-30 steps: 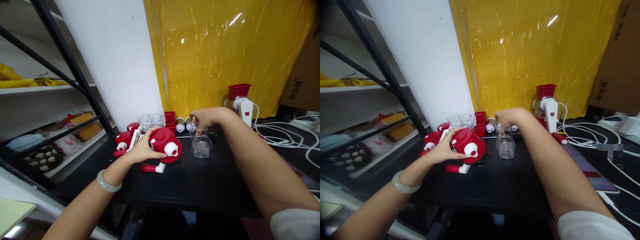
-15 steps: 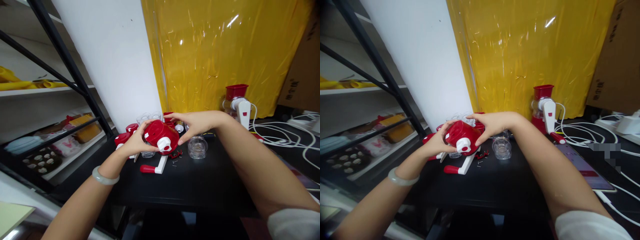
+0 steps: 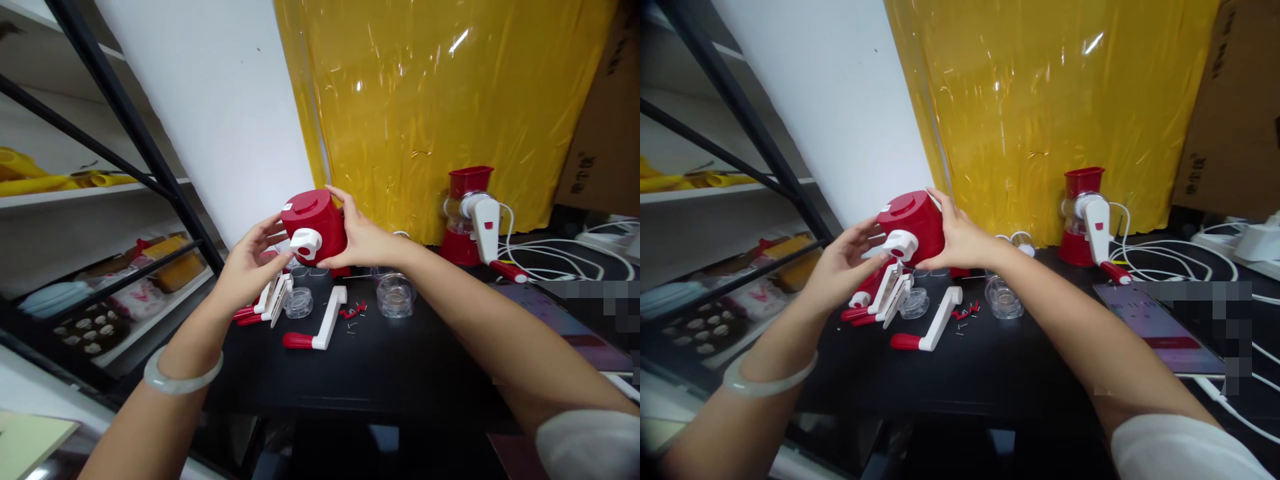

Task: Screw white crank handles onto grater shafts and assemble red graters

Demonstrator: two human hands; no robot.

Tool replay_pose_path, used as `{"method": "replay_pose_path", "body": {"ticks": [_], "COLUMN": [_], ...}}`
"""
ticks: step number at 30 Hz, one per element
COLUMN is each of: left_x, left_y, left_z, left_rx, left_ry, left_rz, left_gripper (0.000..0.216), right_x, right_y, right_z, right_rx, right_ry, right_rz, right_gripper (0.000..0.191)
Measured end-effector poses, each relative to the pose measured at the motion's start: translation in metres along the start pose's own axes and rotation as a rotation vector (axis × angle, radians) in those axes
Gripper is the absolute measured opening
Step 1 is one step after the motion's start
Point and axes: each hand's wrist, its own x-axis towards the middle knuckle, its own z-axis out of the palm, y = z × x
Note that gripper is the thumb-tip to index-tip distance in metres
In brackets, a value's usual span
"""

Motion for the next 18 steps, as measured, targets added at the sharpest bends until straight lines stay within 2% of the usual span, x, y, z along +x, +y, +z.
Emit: {"method": "replay_pose_path", "body": {"ticks": [3, 5, 7, 11, 15, 18], "left_x": [-0.007, -0.009, -0.009, -0.007, -0.001, 0.012], "left_y": [0.014, 0.018, 0.016, 0.008, -0.002, -0.02], "left_z": [0.009, 0.017, 0.025, 0.032, 0.018, -0.014], "left_rx": [0.0, 0.007, 0.031, 0.096, 0.131, 0.148], "left_ry": [-0.06, -0.069, 0.006, 0.257, 0.359, 0.449], "left_rz": [-0.007, -0.006, 0.0, -0.026, -0.053, -0.048], "left_gripper": [0.071, 0.074, 0.082, 0.086, 0.084, 0.08], "right_x": [0.0, -0.001, -0.002, -0.003, -0.003, -0.003], "right_y": [-0.006, -0.011, -0.017, -0.03, -0.035, -0.031], "right_z": [0.006, 0.01, 0.016, 0.025, 0.02, 0.005], "right_rx": [-0.164, -0.239, -0.302, -0.389, -0.386, -0.37], "right_ry": [0.144, 0.212, 0.255, 0.249, 0.167, 0.13], "right_rz": [0.023, 0.03, 0.033, -0.007, -0.059, -0.044], "right_gripper": [0.14, 0.135, 0.131, 0.129, 0.117, 0.098]}}
